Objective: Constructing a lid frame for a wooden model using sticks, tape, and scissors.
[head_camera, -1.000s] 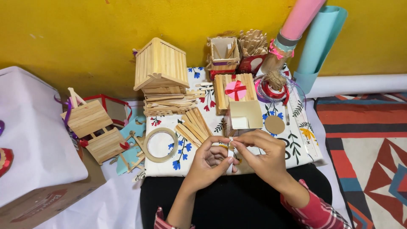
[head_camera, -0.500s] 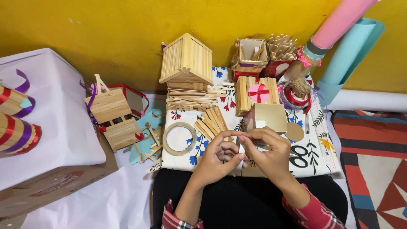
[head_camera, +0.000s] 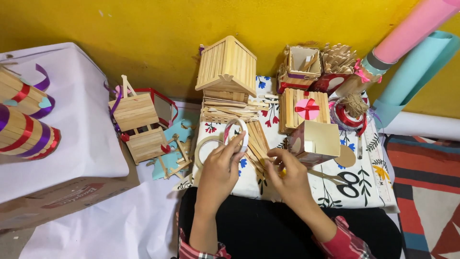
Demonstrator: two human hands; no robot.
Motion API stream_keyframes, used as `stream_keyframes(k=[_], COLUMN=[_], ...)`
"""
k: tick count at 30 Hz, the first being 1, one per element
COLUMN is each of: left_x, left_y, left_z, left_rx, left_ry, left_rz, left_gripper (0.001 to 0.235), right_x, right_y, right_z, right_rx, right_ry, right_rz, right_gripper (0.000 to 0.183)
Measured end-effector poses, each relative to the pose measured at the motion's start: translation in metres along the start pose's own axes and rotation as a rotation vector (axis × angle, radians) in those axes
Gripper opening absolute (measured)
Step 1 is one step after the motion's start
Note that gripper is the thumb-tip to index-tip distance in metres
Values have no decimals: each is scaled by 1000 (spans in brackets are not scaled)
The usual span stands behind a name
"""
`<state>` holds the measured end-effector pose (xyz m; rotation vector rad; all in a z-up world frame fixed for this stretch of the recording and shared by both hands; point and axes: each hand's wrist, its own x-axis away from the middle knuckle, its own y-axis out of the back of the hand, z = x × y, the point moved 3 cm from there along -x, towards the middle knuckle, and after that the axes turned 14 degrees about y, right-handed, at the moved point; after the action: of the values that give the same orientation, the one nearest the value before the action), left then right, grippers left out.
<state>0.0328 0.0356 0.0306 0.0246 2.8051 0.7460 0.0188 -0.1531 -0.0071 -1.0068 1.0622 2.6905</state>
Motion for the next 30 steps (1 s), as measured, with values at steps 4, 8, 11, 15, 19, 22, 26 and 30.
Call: stream_keyframes(k=[4, 8, 11, 15, 19, 22, 26, 30], left_x=[-7, -12, -14, -14, -13, -13, -10, -11], left_y=[-19, -28, -35, -37, -39, -38, -43, -40], left_z=[37, 53, 62, 57, 51, 37, 35, 18], left_rx=[-240, -346, -367, -353, -297, -276, -220, 83], left_ry=[36, 100, 133, 166, 161, 131, 134, 212], left_rz=[-101, -114, -93, -41, 0, -99, -107, -19], left_gripper=[43, 38, 35, 33, 29, 29, 29, 16], right_x=[6, 10, 14, 15, 18, 23, 39, 37], right_y=[-25, -30, -27, -14, 8, 20, 23, 17], right_z=[-10, -25, -27, -18, -11, -9, -21, -16], right_rx=[173, 149, 132, 155, 26, -23, -158, -1], right_ry=[25, -48, -84, -74, -136, -170, -273, -89], right_rz=[100, 120, 89, -12, -85, -108, -170, -230], right_gripper=[26, 29, 29, 24, 24, 28, 28, 23])
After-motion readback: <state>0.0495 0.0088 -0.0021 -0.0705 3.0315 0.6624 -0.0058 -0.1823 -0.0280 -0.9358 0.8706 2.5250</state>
